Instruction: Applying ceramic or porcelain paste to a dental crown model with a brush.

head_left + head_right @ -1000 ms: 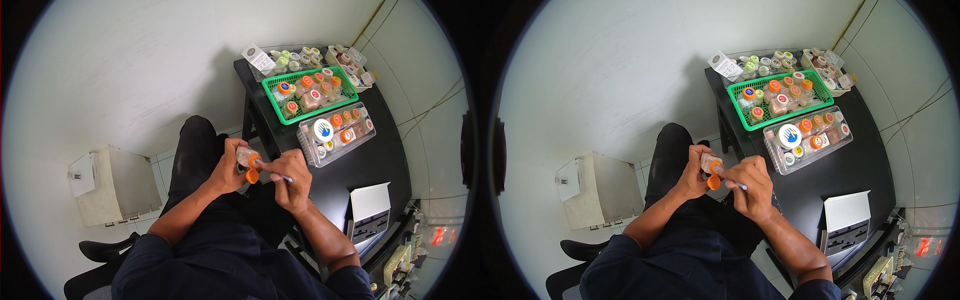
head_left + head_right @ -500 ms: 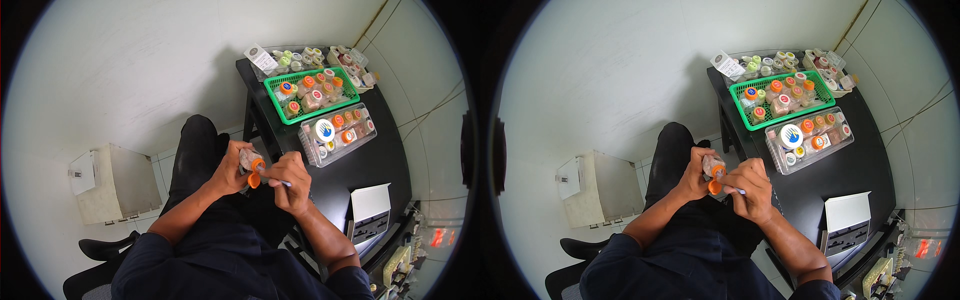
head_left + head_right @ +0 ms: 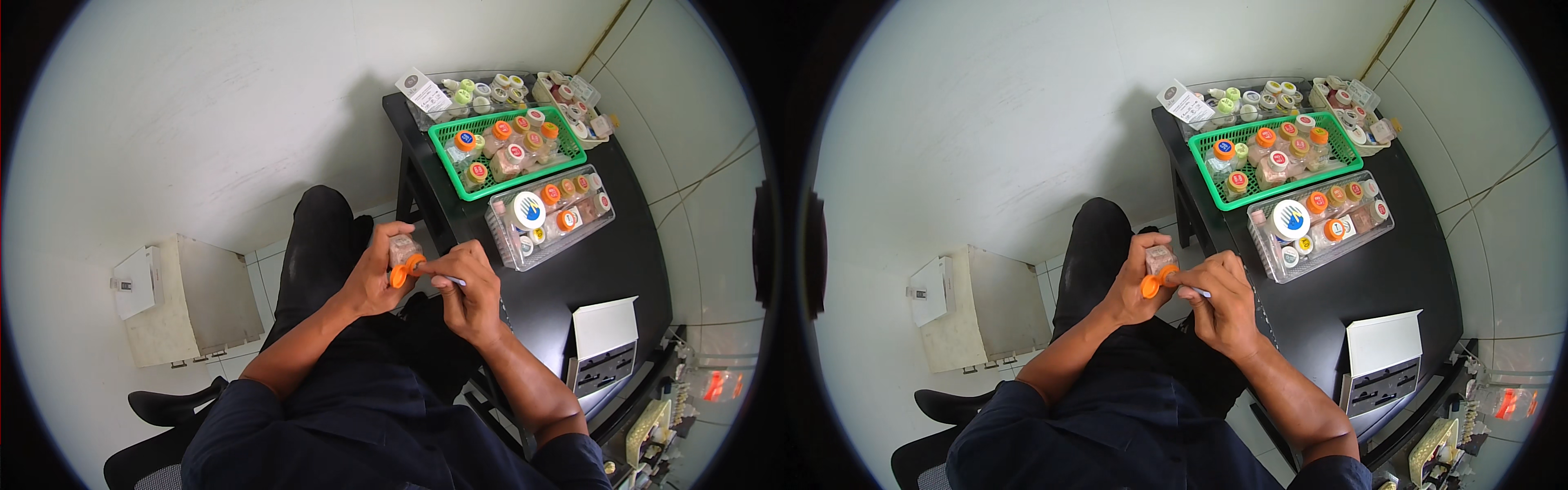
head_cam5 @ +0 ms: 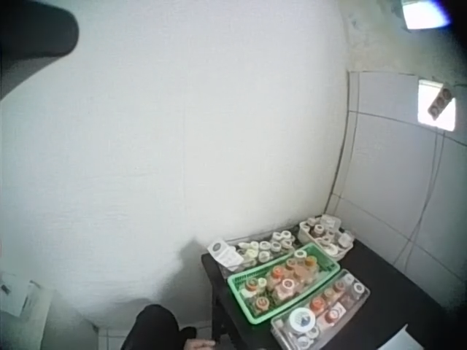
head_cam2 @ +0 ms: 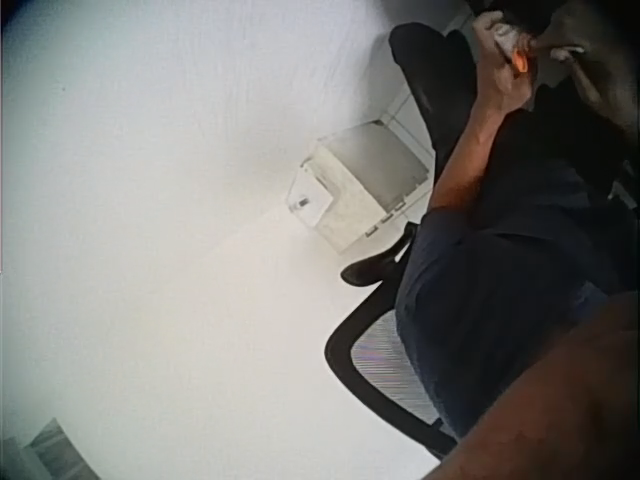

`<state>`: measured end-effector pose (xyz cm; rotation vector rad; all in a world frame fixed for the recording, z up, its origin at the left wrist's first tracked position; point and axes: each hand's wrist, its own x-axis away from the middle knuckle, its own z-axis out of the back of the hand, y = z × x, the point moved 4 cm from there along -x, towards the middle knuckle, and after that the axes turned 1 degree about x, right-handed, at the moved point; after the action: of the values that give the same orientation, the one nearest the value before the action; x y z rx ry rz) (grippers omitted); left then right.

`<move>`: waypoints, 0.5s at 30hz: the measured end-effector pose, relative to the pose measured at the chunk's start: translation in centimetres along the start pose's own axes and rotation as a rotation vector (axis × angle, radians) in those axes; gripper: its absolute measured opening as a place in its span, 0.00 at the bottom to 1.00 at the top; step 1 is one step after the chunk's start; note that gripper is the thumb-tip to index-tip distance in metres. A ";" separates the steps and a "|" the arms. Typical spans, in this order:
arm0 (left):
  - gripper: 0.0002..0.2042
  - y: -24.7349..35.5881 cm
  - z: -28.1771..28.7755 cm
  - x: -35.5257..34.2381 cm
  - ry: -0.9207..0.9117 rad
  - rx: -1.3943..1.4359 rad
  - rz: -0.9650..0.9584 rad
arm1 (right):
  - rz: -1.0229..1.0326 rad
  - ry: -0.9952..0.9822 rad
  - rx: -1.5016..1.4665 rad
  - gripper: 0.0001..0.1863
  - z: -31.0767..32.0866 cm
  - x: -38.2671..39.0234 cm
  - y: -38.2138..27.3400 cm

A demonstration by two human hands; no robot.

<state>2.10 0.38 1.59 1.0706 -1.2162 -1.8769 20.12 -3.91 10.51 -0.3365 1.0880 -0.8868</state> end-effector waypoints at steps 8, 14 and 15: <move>0.32 1.0 0.2 -0.3 0.152 -0.174 0.036 | 0.062 -0.020 0.042 0.14 -0.1 -0.1 -0.3; 0.33 0.9 0.3 -0.6 0.228 -0.181 -0.228 | 0.074 -0.017 0.083 0.16 -0.4 -0.2 -0.7; 0.33 1.0 0.4 -0.6 0.227 -0.180 -0.228 | 0.045 -0.042 0.064 0.16 -0.5 -0.3 -0.6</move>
<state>2.12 0.68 2.79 1.3247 -0.8094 -1.9279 19.35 -3.97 10.79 -0.2748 1.0228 -0.8693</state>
